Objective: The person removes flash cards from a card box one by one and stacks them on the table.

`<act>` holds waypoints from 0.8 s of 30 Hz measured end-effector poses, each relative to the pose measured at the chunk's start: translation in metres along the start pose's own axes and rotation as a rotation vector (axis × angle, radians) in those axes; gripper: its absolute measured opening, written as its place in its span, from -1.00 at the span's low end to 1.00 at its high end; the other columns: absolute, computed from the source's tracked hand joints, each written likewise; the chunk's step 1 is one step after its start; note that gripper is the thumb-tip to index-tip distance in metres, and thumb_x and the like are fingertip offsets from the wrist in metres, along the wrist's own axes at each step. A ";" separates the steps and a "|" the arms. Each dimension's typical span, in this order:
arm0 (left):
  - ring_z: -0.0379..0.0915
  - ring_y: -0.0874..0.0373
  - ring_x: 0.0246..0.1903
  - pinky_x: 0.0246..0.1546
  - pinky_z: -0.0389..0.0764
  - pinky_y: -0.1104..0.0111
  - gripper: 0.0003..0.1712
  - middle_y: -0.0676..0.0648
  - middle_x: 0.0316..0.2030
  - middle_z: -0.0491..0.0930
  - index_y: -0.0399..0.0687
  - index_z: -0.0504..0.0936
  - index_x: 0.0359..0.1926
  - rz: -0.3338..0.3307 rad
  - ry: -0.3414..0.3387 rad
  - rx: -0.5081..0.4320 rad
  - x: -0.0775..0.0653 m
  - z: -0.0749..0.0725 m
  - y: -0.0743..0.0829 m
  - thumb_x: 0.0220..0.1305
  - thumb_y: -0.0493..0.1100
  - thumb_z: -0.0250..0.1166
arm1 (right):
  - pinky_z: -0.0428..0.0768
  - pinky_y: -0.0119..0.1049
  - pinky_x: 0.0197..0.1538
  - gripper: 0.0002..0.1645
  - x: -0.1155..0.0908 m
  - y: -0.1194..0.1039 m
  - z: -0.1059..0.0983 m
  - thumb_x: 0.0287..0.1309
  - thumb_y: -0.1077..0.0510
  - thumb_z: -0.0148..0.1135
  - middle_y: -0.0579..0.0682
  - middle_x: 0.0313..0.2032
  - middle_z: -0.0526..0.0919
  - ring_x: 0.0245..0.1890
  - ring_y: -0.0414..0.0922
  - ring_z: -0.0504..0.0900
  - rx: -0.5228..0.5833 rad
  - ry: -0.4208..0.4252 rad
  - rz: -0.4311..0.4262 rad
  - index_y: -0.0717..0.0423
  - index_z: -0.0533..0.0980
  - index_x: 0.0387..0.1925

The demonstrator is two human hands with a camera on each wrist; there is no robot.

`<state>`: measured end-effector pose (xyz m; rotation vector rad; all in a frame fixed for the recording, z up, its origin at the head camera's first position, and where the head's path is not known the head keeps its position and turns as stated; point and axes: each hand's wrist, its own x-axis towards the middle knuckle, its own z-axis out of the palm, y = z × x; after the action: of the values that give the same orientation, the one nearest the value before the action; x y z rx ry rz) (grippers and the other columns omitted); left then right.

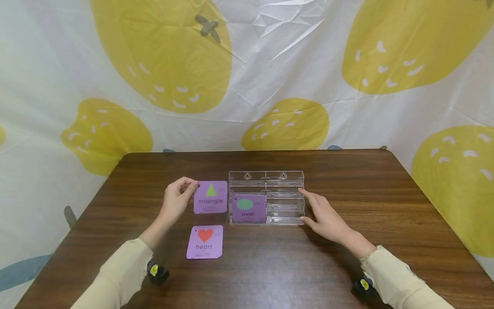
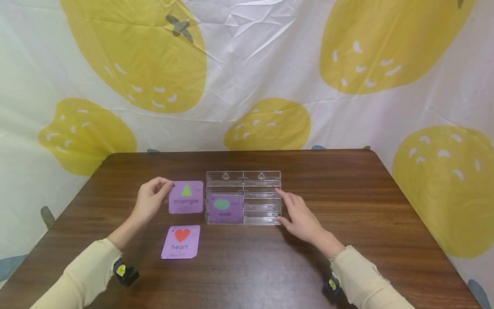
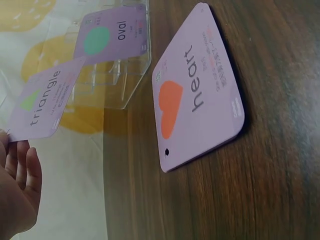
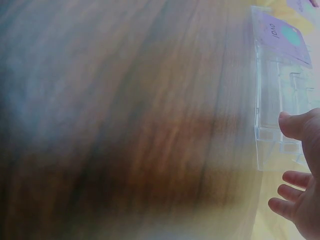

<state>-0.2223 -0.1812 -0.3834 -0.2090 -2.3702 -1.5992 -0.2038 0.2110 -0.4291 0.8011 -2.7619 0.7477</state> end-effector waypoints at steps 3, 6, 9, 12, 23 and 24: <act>0.42 0.19 -0.65 -0.59 0.56 0.34 -0.78 -0.07 -0.63 0.51 -0.34 0.56 -0.36 0.011 0.003 0.002 -0.001 -0.003 -0.001 0.24 -0.20 0.17 | 0.26 0.04 0.16 -0.08 0.000 0.000 0.000 0.03 0.17 0.28 0.23 0.18 0.26 0.18 0.14 0.22 -0.001 0.001 0.002 0.11 -0.01 0.34; 0.41 0.16 -0.65 -0.62 0.51 0.42 -0.79 -0.07 -0.63 0.50 -0.36 0.55 -0.36 0.002 0.008 0.004 -0.002 -0.006 0.000 0.23 -0.23 0.17 | 0.26 0.04 0.15 -0.07 0.000 0.001 0.000 0.03 0.17 0.28 0.23 0.19 0.26 0.18 0.14 0.21 -0.003 0.002 0.003 0.11 -0.01 0.34; 0.39 0.17 -0.66 -0.63 0.50 0.43 -0.81 -0.12 -0.62 0.50 -0.39 0.55 -0.35 -0.017 0.011 0.008 -0.006 -0.009 0.005 0.24 -0.27 0.16 | 0.27 0.04 0.15 -0.07 0.000 0.001 0.001 0.03 0.17 0.29 0.23 0.19 0.26 0.18 0.14 0.22 -0.005 0.004 0.001 0.10 -0.01 0.34; 0.36 0.21 -0.67 -0.64 0.48 0.46 -0.83 -0.19 -0.61 0.49 -0.43 0.54 -0.35 -0.029 0.012 0.014 -0.013 -0.011 0.016 0.24 -0.32 0.14 | 0.26 0.04 0.15 -0.06 0.000 0.001 0.002 0.02 0.18 0.29 0.22 0.19 0.26 0.18 0.15 0.22 -0.004 0.005 -0.002 0.10 -0.02 0.34; 0.37 0.27 -0.66 -0.63 0.48 0.51 -0.84 -0.21 -0.58 0.51 -0.48 0.51 -0.33 -0.078 -0.007 0.046 -0.031 -0.019 0.027 0.24 -0.36 0.11 | 0.26 0.04 0.16 -0.07 0.000 0.001 0.001 0.03 0.17 0.29 0.22 0.19 0.26 0.18 0.14 0.22 -0.005 0.003 -0.004 0.11 -0.02 0.34; 0.37 0.28 -0.67 -0.64 0.47 0.53 -0.84 -0.22 -0.57 0.51 -0.48 0.51 -0.32 -0.080 -0.012 0.045 -0.032 -0.019 0.026 0.24 -0.36 0.11 | 0.26 0.04 0.16 -0.07 0.000 0.001 0.001 0.03 0.17 0.29 0.22 0.19 0.26 0.18 0.14 0.22 -0.006 0.003 -0.003 0.11 -0.02 0.34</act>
<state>-0.1824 -0.1882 -0.3636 -0.1172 -2.4496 -1.5818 -0.2046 0.2111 -0.4307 0.8020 -2.7587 0.7398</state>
